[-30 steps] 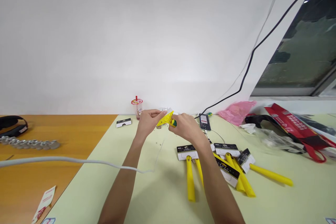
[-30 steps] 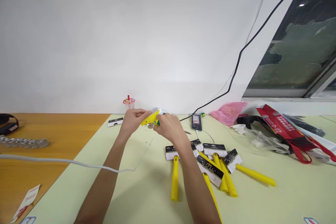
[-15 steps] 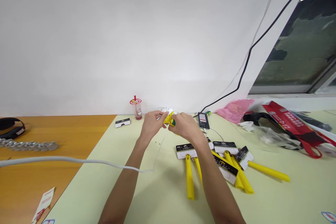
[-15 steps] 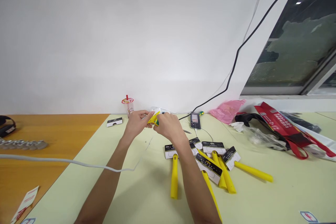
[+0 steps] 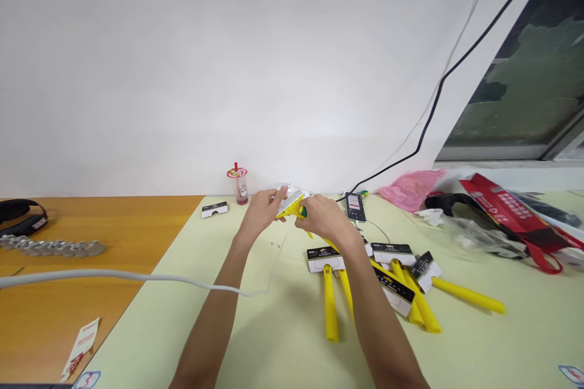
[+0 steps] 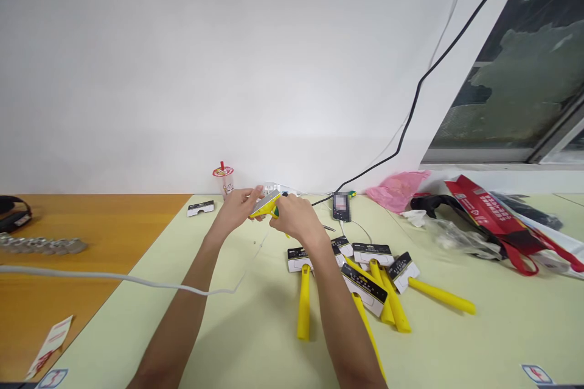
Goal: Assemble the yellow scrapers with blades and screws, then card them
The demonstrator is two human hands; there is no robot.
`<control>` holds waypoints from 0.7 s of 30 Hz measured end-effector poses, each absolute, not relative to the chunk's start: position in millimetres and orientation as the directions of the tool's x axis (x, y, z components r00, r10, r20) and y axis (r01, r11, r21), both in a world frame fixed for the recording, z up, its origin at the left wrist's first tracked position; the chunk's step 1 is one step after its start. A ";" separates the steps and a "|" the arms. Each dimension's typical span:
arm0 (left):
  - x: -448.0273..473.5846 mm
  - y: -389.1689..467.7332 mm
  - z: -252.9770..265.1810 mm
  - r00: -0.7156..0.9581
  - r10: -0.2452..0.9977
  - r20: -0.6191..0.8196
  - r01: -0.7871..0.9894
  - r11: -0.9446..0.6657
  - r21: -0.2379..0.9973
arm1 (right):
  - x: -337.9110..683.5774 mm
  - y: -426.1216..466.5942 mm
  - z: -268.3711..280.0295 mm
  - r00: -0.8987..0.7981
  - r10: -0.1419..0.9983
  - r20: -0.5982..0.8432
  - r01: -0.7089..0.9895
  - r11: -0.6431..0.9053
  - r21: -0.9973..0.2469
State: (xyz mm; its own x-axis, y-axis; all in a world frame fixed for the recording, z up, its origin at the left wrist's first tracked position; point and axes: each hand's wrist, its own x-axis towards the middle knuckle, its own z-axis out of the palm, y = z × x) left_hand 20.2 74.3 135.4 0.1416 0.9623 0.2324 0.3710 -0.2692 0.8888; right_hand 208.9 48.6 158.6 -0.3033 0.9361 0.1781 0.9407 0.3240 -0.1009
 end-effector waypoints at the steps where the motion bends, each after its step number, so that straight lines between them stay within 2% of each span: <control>1: 16.7 77.1 134.4 0.146 0.966 0.216 0.347 -0.254 0.903 | 209.4 48.6 158.6 -0.305 0.935 0.181 0.938 0.328 -0.114; 7: -3.6 90.7 129.6 0.218 0.969 0.115 0.214 -0.162 0.963 | 214.1 48.6 159.2 -0.297 0.937 0.186 0.928 0.329 -0.176; 9: -7.9 94.6 125.2 0.326 0.942 0.081 0.221 -0.159 0.962 | 216.2 48.6 159.2 -0.303 0.931 0.203 0.917 0.342 -0.202; 13: -8.8 102.5 108.9 0.650 0.759 -0.019 0.245 -0.186 0.951 | 220.0 48.6 160.3 -0.324 0.921 0.216 0.898 0.371 -0.236; 15: -4.0 105.0 100.8 0.729 0.683 -0.050 0.249 -0.196 0.949 | 221.0 48.1 161.9 -0.336 0.918 0.210 0.892 0.382 -0.243; 21: 14.4 103.4 95.5 0.719 0.693 0.057 0.137 -0.221 0.966 | 222.1 43.1 168.3 -0.328 0.921 0.212 0.878 0.380 -0.292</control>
